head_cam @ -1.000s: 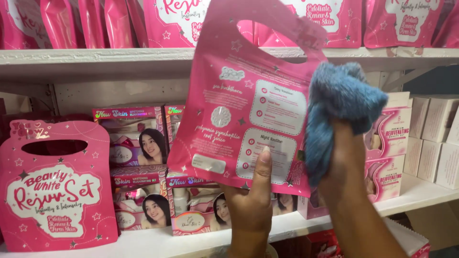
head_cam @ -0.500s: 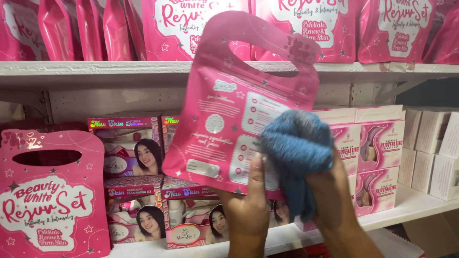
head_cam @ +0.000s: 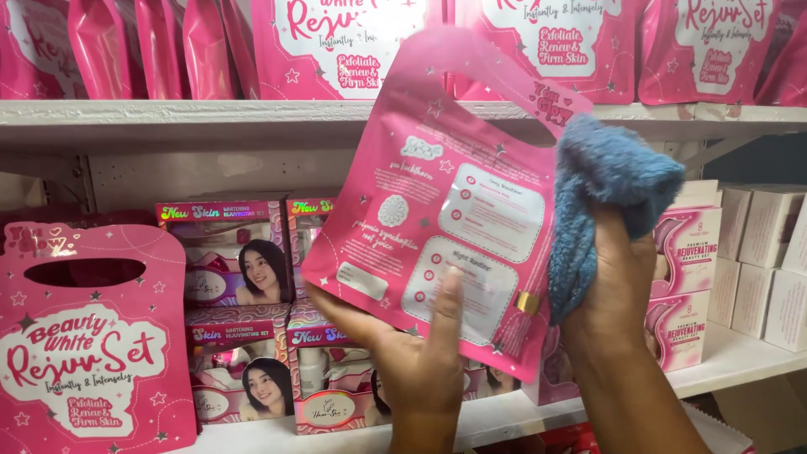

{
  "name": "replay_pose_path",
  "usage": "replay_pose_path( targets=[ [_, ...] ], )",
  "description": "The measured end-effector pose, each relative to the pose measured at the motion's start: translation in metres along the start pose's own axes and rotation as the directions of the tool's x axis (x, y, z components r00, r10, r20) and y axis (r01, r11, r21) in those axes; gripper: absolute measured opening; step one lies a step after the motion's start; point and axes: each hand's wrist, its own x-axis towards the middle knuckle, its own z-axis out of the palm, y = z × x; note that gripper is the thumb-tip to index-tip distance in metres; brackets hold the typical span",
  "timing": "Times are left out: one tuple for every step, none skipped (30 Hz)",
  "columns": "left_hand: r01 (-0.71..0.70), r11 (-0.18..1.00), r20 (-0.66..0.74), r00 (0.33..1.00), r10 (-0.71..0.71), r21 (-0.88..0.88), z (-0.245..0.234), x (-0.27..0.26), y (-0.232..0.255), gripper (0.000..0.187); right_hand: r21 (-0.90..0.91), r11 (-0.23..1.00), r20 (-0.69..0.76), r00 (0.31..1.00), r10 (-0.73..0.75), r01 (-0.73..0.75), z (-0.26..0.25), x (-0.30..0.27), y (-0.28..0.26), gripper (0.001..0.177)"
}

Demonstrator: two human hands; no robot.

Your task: The recorder uses a blue cloth to wipe down various skincare product pouches and boxes while organizing them on store shelves.

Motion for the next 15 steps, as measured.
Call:
replay_pose_path(
  targets=[
    [-0.001, 1.000, -0.002, 1.000, 0.001, 0.001, -0.002, 0.004, 0.007, 0.109, 0.000, 1.000, 0.002, 1.000, 0.002, -0.002, 0.000, -0.002, 0.000, 0.036],
    [-0.142, 0.974, -0.061, 0.986, 0.155, 0.179, -0.004, 0.009, 0.015, 0.108, -0.014, 1.000, -0.012, 1.000, 0.016, -0.017, 0.000, -0.004, -0.001, 0.036],
    [-0.268, 0.896, -0.089, 0.944, 0.318, 0.355, -0.006, 0.015, 0.022, 0.107, -0.026, 0.999, -0.024, 0.999, 0.027, -0.028, 0.001, -0.005, -0.002, 0.036],
    [-0.272, 0.894, -0.090, 0.942, 0.323, 0.355, -0.006, 0.018, 0.027, 0.107, -0.023, 0.999, -0.019, 0.999, 0.026, -0.026, -0.019, 0.003, 0.012, 0.036],
    [-0.249, 0.913, -0.076, 0.955, 0.288, 0.324, -0.006, 0.022, 0.032, 0.100, 0.074, 0.997, 0.050, 0.998, 0.035, -0.038, -0.038, 0.012, 0.026, 0.031],
    [-0.225, 0.929, -0.061, 0.966, 0.253, 0.292, -0.007, 0.025, 0.036, 0.094, 0.169, 0.984, 0.119, 0.992, 0.036, -0.056, -0.057, 0.020, 0.040, 0.028],
    [-0.222, 0.929, -0.064, 0.966, 0.251, 0.297, -0.008, 0.025, 0.037, 0.094, 0.168, 0.984, 0.120, 0.992, 0.042, -0.062, -0.058, 0.017, 0.043, 0.028],
    [-0.073, 0.990, -0.103, 0.991, 0.086, 0.123, -0.010, 0.025, 0.037, 0.087, 0.251, 0.963, 0.157, 0.985, 0.065, -0.103, -0.060, 0.014, 0.045, 0.026],
    [0.075, 0.995, -0.111, 0.990, -0.082, -0.061, -0.011, 0.026, 0.038, 0.080, 0.331, 0.933, 0.197, 0.977, 0.079, -0.142, -0.060, 0.012, 0.047, 0.025],
    [0.074, 0.996, -0.114, 0.990, -0.080, -0.059, -0.012, 0.026, 0.038, 0.080, 0.332, 0.932, 0.200, 0.976, 0.081, -0.145, -0.044, 0.002, 0.037, 0.025],
    [0.125, 0.970, -0.130, 0.979, -0.155, -0.208, -0.013, 0.026, 0.038, 0.073, 0.267, 0.937, 0.130, 0.972, 0.196, -0.225, -0.028, -0.009, 0.027, 0.029],
    [0.170, 0.920, -0.136, 0.964, -0.230, -0.352, -0.014, 0.026, 0.039, 0.065, 0.207, 0.929, 0.051, 0.951, 0.304, -0.307, -0.012, -0.021, 0.017, 0.036],
    [0.167, 0.921, -0.137, 0.964, -0.228, -0.353, -0.016, 0.026, 0.039, 0.065, 0.208, 0.928, 0.053, 0.951, 0.304, -0.308, -0.017, -0.028, 0.023, 0.036],
    [0.168, 0.913, -0.146, 0.961, -0.236, -0.372, -0.017, 0.026, 0.039, 0.062, 0.203, 0.902, 0.076, 0.925, 0.372, -0.380, -0.022, -0.036, 0.029, 0.039],
    [0.170, 0.904, -0.151, 0.958, -0.246, -0.391, -0.019, 0.026, 0.038, 0.058, 0.197, 0.872, 0.096, 0.894, 0.438, -0.448, -0.027, -0.044, 0.035, 0.042]
  ],
)
